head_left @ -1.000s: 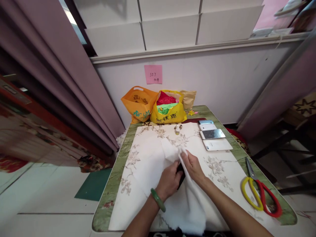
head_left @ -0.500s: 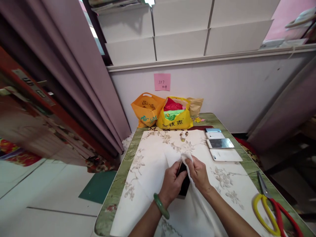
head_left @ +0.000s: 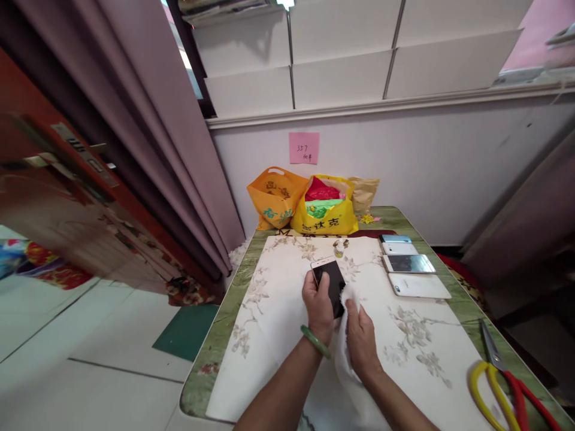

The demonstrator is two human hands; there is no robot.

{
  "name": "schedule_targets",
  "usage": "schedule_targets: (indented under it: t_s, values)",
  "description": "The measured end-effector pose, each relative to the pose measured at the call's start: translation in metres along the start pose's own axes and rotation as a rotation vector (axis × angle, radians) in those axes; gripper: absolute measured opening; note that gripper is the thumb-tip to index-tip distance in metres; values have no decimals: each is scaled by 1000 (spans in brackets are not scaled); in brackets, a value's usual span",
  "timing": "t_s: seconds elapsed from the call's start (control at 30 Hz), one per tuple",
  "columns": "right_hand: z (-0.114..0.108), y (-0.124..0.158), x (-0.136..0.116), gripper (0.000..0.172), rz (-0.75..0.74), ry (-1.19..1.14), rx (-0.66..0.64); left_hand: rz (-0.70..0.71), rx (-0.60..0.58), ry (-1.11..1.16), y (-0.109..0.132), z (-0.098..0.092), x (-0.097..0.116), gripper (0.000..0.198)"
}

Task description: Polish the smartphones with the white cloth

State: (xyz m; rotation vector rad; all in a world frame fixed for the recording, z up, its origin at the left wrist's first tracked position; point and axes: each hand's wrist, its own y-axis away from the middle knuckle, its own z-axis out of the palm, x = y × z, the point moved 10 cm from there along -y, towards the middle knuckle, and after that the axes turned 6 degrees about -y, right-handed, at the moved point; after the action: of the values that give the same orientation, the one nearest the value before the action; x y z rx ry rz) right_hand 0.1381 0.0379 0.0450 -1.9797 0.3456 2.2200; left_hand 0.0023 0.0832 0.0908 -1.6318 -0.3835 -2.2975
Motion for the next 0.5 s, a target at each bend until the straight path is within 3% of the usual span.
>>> schedule_targets:
  t_s: [0.1,0.2,0.37,0.5]
  values:
    - [1,4,4,52,55,-172,62,45,107,30,0,-1,2,29]
    - [2,1,0,55,65,-280,89,83,108,61,4,1,10,31]
    - [-27,-26,-14,62,103,-222,180,55,-179,-60,15,7,23,28]
    - [-25,-40,-19,62,203,-245,14,-69,-386,-137,31,6,13,44]
